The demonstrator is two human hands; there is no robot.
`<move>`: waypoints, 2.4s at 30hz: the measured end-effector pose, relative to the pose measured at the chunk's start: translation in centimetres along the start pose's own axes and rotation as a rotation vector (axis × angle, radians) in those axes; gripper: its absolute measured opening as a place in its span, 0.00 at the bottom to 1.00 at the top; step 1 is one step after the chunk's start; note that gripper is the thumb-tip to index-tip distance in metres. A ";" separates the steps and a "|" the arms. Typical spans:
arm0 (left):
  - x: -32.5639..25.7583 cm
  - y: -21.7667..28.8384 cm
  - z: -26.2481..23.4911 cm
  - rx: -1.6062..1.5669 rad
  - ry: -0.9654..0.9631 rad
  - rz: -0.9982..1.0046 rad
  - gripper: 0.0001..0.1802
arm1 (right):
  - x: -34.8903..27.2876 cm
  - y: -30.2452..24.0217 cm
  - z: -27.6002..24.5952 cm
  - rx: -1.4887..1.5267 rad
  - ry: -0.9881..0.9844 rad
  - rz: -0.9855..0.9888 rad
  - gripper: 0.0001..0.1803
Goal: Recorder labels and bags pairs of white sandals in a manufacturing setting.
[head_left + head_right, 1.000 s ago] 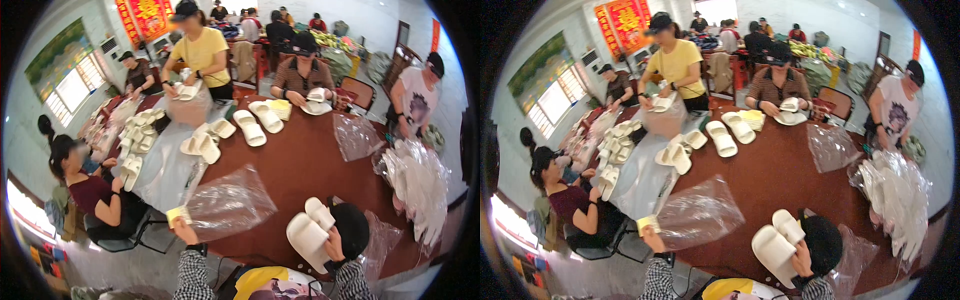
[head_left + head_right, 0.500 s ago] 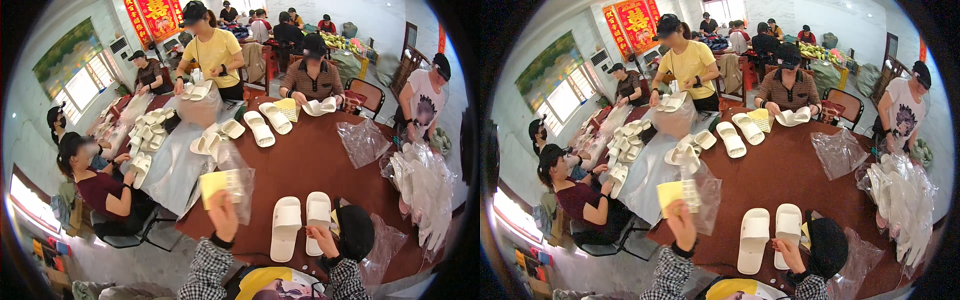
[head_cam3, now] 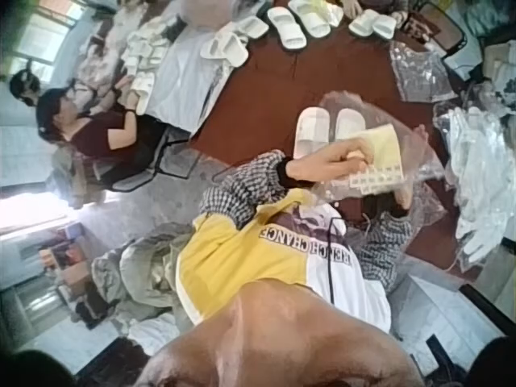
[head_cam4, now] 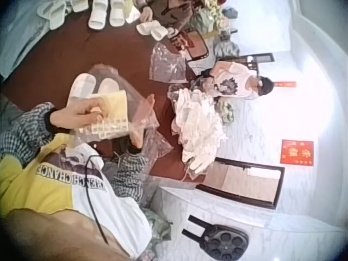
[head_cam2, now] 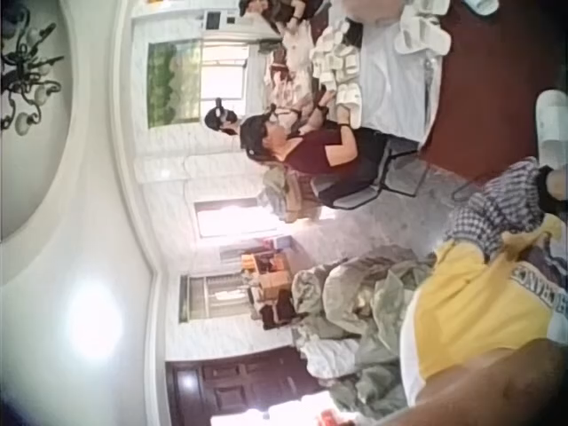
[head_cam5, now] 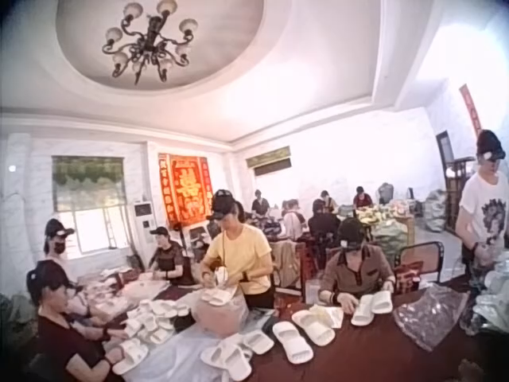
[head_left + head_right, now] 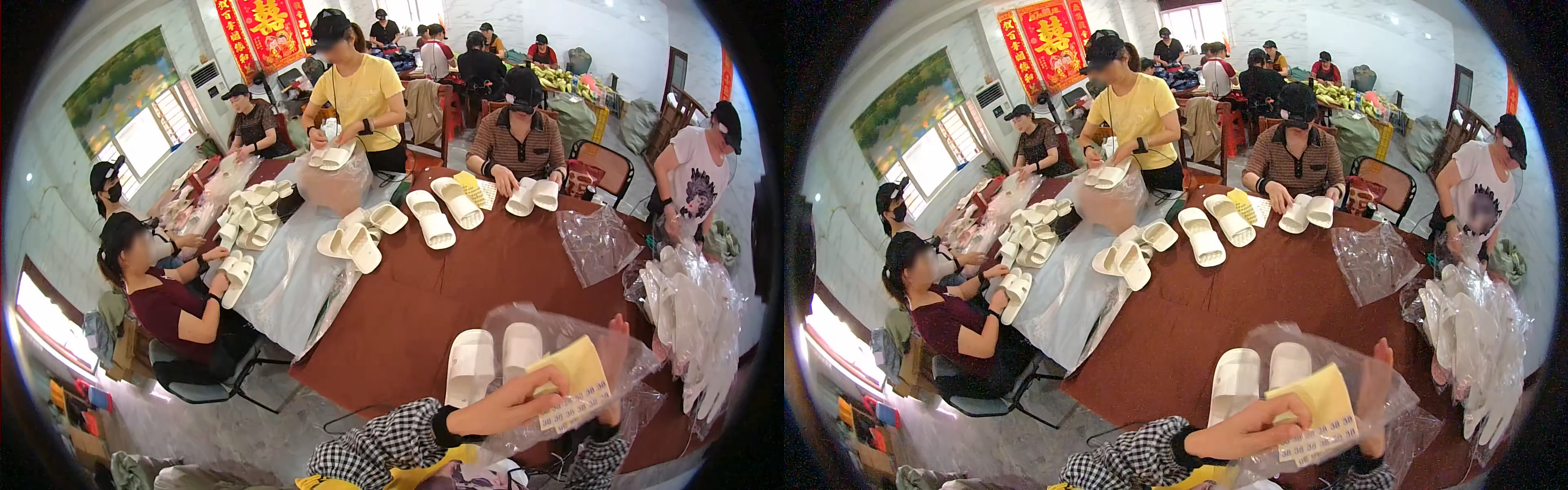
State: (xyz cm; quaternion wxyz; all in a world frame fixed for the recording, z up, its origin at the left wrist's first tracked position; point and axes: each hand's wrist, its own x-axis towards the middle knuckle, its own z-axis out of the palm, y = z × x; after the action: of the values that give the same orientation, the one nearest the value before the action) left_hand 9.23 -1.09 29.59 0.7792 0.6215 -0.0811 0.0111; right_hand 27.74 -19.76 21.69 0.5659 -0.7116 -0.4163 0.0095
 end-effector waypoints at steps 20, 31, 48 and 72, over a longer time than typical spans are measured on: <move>4.3 -9.2 -3.1 0.296 0.081 -0.092 0.29 | -10.0 -8.6 -15.4 -0.186 0.383 0.502 0.07; 3.9 -16.1 -1.9 0.381 0.186 -0.227 0.13 | -26.0 -3.3 -31.7 -0.306 0.792 0.750 0.08; 0.4 -20.8 -2.6 0.463 0.211 -0.243 0.15 | -29.0 22.0 -34.2 -0.691 0.353 0.908 0.32; -0.9 -21.3 -1.9 0.472 0.224 -0.245 0.13 | -24.7 18.7 -14.7 -0.644 -0.064 0.635 0.34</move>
State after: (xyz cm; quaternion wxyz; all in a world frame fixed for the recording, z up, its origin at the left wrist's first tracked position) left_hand 11.06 -3.96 8.50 0.6125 0.7858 0.0860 0.0042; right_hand 29.62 -46.59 0.46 0.2716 -0.9431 -0.1764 0.0748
